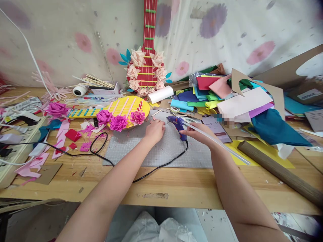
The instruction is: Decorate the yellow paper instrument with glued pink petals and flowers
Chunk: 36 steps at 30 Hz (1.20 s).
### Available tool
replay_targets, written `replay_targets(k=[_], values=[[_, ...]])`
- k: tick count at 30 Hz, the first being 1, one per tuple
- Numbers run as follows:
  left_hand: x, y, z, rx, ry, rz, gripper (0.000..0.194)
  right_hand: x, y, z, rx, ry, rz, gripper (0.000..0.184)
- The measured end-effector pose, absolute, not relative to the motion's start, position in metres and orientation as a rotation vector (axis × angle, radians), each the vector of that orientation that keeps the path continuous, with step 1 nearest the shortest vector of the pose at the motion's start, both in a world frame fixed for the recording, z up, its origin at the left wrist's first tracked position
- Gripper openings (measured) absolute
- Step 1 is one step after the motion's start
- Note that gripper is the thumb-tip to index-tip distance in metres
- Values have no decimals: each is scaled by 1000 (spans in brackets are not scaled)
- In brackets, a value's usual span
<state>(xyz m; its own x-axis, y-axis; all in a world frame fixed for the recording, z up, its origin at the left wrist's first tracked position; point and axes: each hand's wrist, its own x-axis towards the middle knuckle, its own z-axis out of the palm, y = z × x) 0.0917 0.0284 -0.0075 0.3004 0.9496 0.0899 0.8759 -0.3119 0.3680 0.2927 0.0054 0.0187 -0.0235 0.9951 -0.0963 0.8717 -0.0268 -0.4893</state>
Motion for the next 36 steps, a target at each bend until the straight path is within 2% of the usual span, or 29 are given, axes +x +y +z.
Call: replay_targets(k=[5, 11, 17, 20, 24, 36], values=[[97, 39, -8, 2350, 1633, 258, 30, 280, 17, -13, -1714, -1839, 462, 51], [97, 41, -12, 2336, 1687, 371, 30, 263, 22, -34, -1717, -1741, 440, 33], [96, 38, -7, 2140, 1717, 470, 19, 262, 19, -32, -1790, -1467, 592, 32], [95, 36, -3, 1901, 1702, 560, 16, 258, 20, -34, -1594, -1266, 819, 37], [93, 34, -5, 1629, 1637, 685, 20, 249, 21, -39, -1352, -1099, 1048, 33], [91, 30, -14, 1719, 1678, 737, 16, 244, 22, -42, -1362, -1054, 1090, 30]])
